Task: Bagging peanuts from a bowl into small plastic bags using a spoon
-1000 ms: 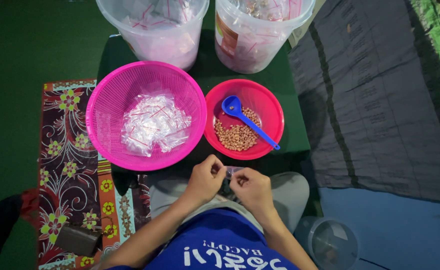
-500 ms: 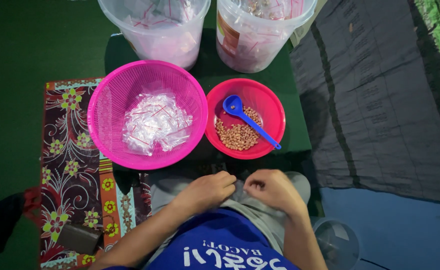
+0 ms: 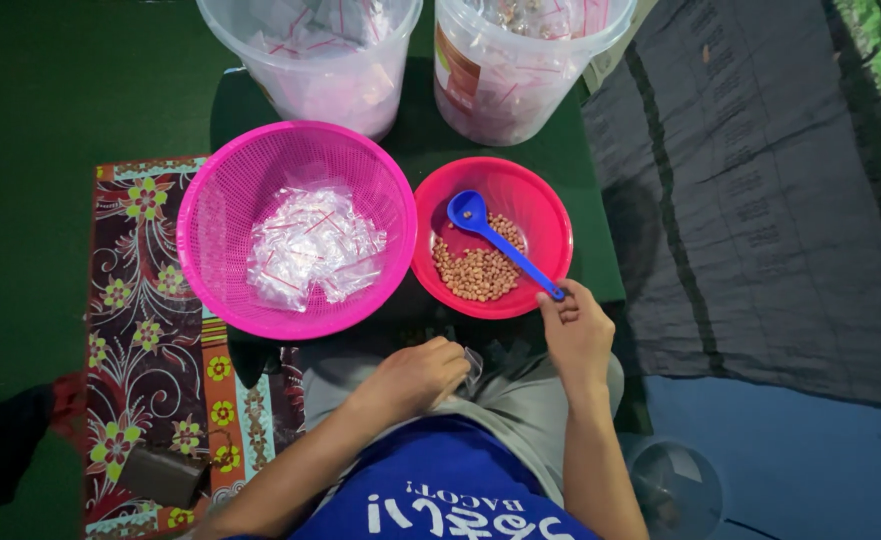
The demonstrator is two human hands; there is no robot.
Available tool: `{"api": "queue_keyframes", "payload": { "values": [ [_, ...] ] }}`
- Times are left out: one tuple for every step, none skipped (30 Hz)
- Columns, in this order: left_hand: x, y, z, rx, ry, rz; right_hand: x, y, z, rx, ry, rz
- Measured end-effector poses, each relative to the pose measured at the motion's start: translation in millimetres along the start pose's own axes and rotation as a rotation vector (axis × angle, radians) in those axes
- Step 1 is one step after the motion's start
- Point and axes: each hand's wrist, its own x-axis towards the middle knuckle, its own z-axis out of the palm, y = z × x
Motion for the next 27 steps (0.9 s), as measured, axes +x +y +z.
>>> {"api": "queue_keyframes", "payload": {
  "values": [
    [-2,-2,3,0.003,0.002,-0.007,1,0,1,-0.005,0.009,0.031],
    [-1,0,-2,0.002,0.0,-0.009,1,1,2,-0.005,0.007,0.033],
    [0,2,-5,0.013,-0.017,-0.02,2,1,3,-0.019,0.025,0.032],
    [1,3,-10,0.024,-0.035,-0.029,3,1,3,-0.034,0.046,0.032],
    [1,3,-11,0.024,-0.037,-0.027,4,-1,4,-0.033,0.048,0.034],
    [1,3,-12,0.031,-0.049,-0.028,5,-4,5,-0.044,0.025,0.063],
    [1,4,-13,0.038,-0.06,-0.029,6,-6,5,-0.054,0.002,0.091],
    [0,3,-13,0.039,-0.058,-0.03,7,-6,6,-0.054,0.001,0.089],
    [0,2,-13,0.023,-0.064,-0.04,7,-5,7,-0.061,0.033,0.072],
    [-1,2,-12,0.007,-0.068,-0.049,8,-5,8,-0.068,0.064,0.054],
    [-2,1,-11,0.007,-0.065,-0.051,8,-9,7,-0.069,0.063,0.05],
    [-3,0,-9,0.038,-0.07,-0.063,9,-14,5,-0.023,0.158,-0.026],
    [-5,0,-7,0.068,-0.075,-0.075,9,-18,4,0.022,0.252,-0.102],
    [-6,-2,-4,0.065,-0.076,-0.077,11,-17,6,0.02,0.25,-0.099],
    [-8,-3,-1,0.063,-0.092,-0.095,13,-15,9,0.142,0.276,-0.114],
    [-9,-5,2,0.062,-0.108,-0.111,15,-13,12,0.265,0.304,-0.13],
    [-11,-7,4,0.06,-0.108,-0.11,17,-16,15,0.264,0.304,-0.128],
    [-13,-8,7,0.064,-0.123,-0.105,19,-20,18,0.471,0.283,-0.056],
    [-16,-9,10,0.069,-0.138,-0.1,20,-23,22,0.677,0.258,0.018],
    [-17,-10,13,0.068,-0.139,-0.099,22,-22,29,0.677,0.259,0.019],
    [-19,-12,15,0.057,-0.15,-0.112,23,-20,35,0.776,0.228,0.082],
    [-21,-11,18,0.045,-0.159,-0.128,24,-19,42,0.874,0.193,0.146],
    [-17,-8,13,0.043,-0.158,-0.13,24,-28,43,0.872,0.19,0.147],
    [-13,-6,7,0.024,-0.176,-0.163,24,-38,44,0.835,0.153,0.127],
    [-9,-3,1,0.005,-0.193,-0.196,25,-48,46,0.798,0.116,0.107],
    [-9,-2,-1,0.005,-0.192,-0.2,27,-52,39,0.798,0.112,0.107],
    [-8,-1,-4,0.017,-0.203,-0.216,30,-57,32,0.562,0.094,-0.089]
  ]
}}
